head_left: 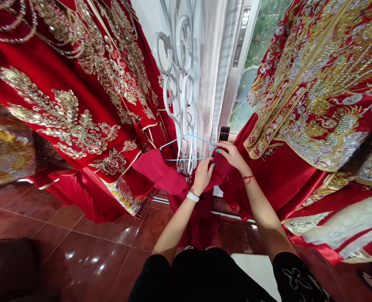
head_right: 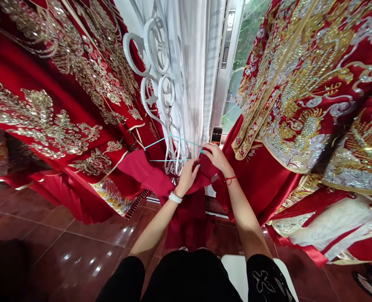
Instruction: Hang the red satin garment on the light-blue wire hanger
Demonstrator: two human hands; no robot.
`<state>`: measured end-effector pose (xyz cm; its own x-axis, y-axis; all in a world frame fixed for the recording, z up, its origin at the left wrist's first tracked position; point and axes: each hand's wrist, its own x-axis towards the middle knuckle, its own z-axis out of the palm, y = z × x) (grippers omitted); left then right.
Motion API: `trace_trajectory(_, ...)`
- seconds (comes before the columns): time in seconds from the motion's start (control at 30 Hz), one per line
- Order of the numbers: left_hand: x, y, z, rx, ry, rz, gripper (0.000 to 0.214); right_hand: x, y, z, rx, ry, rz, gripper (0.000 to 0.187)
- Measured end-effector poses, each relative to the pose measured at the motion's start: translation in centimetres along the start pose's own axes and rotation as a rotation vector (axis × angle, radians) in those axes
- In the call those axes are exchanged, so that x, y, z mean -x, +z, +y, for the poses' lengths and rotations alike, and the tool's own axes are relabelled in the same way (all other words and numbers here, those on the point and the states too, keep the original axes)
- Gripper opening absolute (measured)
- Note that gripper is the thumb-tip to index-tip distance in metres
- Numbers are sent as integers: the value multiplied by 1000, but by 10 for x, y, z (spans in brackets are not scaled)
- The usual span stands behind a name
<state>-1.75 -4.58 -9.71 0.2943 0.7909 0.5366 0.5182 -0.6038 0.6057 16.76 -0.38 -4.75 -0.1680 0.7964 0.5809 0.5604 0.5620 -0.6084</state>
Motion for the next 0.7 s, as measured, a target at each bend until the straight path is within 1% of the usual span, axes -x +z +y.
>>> trace_trajectory(0.07, 11, -34, -3, -23, 24, 138, 30, 4, -1, -2, 60, -14, 8, 33)
trace_trajectory(0.1, 16, -55, -7, -58, 12, 243, 28, 6, -1, -4, 92, -14, 16, 34)
trace_trajectory(0.17, 23, -99, -22, -151, -62, 468, 28, 11, 1, -10, 166, -7, 30, 39)
trace_trajectory(0.2, 23, -119, -32, -201, -105, 566, 33, 13, 3, -13, 212, 1, 31, 42)
trace_trajectory(0.23, 22, -136, -43, -247, -143, 642, 43, 14, 7, -17, 265, 14, 28, 45)
trace_trajectory(0.27, 19, -149, -54, -286, -169, 654, 53, 15, 11, -20, 323, 34, 24, 47)
trace_trajectory(0.3, 14, -159, -64, -319, -183, 601, 59, 15, 16, -23, 380, 60, 22, 47)
trace_trajectory(0.33, 10, -164, -72, -343, -192, 524, 59, 15, 22, -25, 431, 87, 24, 47)
trace_trajectory(0.4, 3, -167, -84, -376, -207, 370, 52, 13, 30, -27, 496, 125, 44, 46)
trace_trajectory(0.47, 0, -164, -86, -398, -233, 293, 48, 14, 34, -26, 500, 131, 69, 47)
trace_trajectory(0.57, 1, -159, -77, -434, -340, 302, 55, 18, 34, -22, 431, 138, 158, 54)
trace_trajectory(0.63, 1, -157, -68, -453, -456, 322, 68, 24, 34, -21, 367, 178, 270, 58)
trace_trajectory(0.7, 0, -154, -60, -462, -560, 325, 75, 29, 38, -22, 328, 230, 362, 58)
